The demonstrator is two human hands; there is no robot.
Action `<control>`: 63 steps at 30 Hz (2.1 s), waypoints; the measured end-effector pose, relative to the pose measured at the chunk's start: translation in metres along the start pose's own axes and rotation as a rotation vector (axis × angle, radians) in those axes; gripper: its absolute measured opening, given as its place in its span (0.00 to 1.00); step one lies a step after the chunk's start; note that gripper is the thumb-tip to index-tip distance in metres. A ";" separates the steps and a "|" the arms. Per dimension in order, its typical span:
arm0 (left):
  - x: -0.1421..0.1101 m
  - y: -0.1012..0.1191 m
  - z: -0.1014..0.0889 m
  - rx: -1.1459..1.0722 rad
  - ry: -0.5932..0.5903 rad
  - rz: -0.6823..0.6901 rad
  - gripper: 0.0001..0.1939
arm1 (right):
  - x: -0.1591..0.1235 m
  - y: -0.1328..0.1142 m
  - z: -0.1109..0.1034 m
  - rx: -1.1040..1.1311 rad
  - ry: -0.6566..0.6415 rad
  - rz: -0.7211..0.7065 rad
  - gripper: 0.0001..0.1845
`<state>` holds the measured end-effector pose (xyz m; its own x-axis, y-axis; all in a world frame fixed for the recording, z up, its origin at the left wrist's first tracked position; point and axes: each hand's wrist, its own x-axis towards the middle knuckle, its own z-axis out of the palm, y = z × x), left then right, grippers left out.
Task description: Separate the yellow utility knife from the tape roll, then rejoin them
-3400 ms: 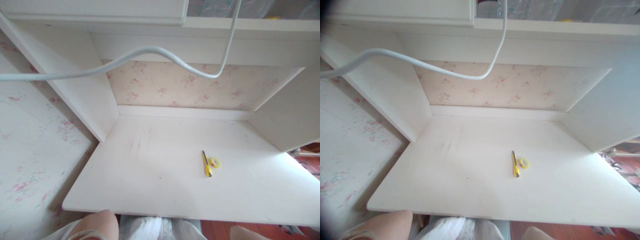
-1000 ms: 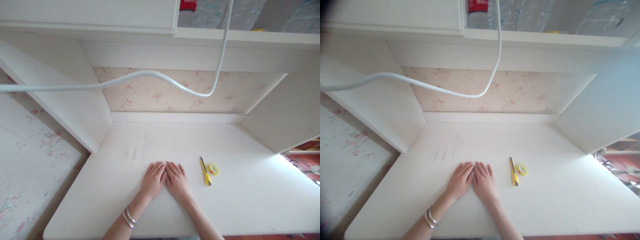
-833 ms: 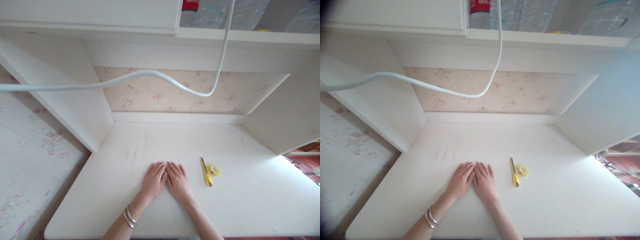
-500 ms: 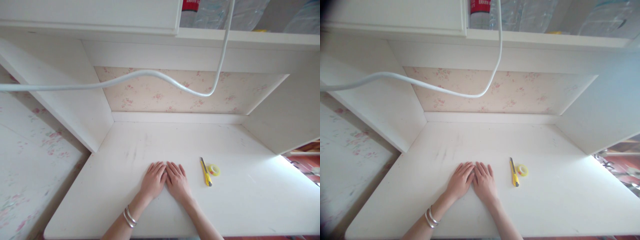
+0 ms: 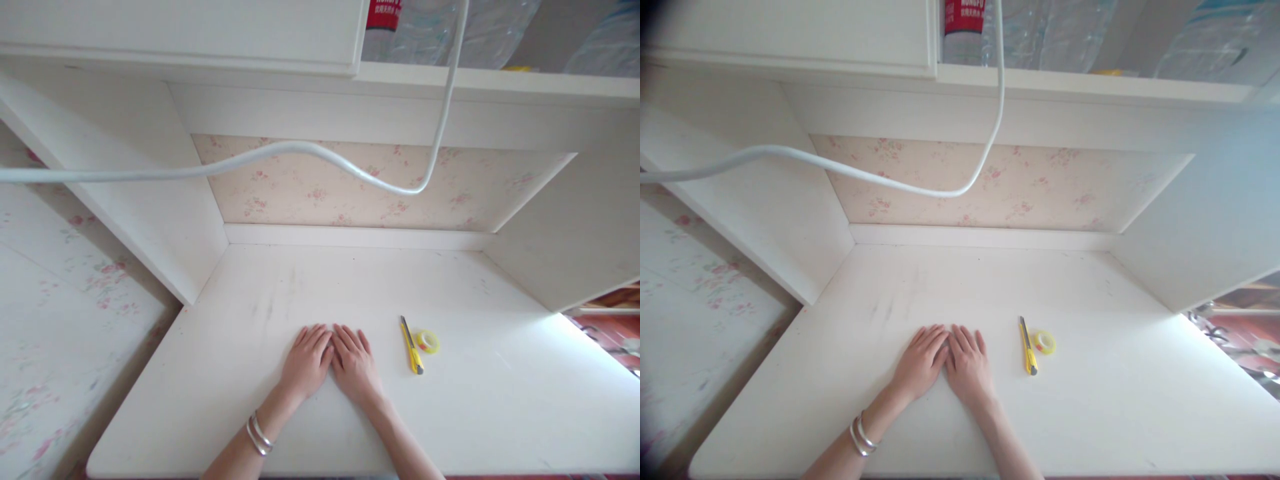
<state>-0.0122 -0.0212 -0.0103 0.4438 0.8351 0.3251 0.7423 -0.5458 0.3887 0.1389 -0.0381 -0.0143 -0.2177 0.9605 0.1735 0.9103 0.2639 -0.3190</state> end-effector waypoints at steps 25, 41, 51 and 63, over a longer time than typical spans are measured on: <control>0.000 -0.001 0.001 0.007 -0.015 0.002 0.18 | 0.000 0.001 0.001 0.003 0.022 -0.012 0.21; -0.001 -0.002 0.002 -0.003 -0.034 -0.002 0.17 | 0.001 -0.001 0.000 0.114 0.041 -0.034 0.21; -0.004 -0.003 0.002 0.019 -0.056 -0.001 0.15 | -0.044 0.130 -0.064 0.059 0.486 0.361 0.22; -0.004 -0.003 0.003 0.007 -0.012 0.022 0.14 | -0.049 0.135 -0.026 -0.061 0.177 0.503 0.28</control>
<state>-0.0148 -0.0232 -0.0152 0.4656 0.8238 0.3234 0.7358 -0.5634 0.3758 0.2816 -0.0522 -0.0420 0.3085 0.9360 0.1693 0.9070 -0.2358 -0.3490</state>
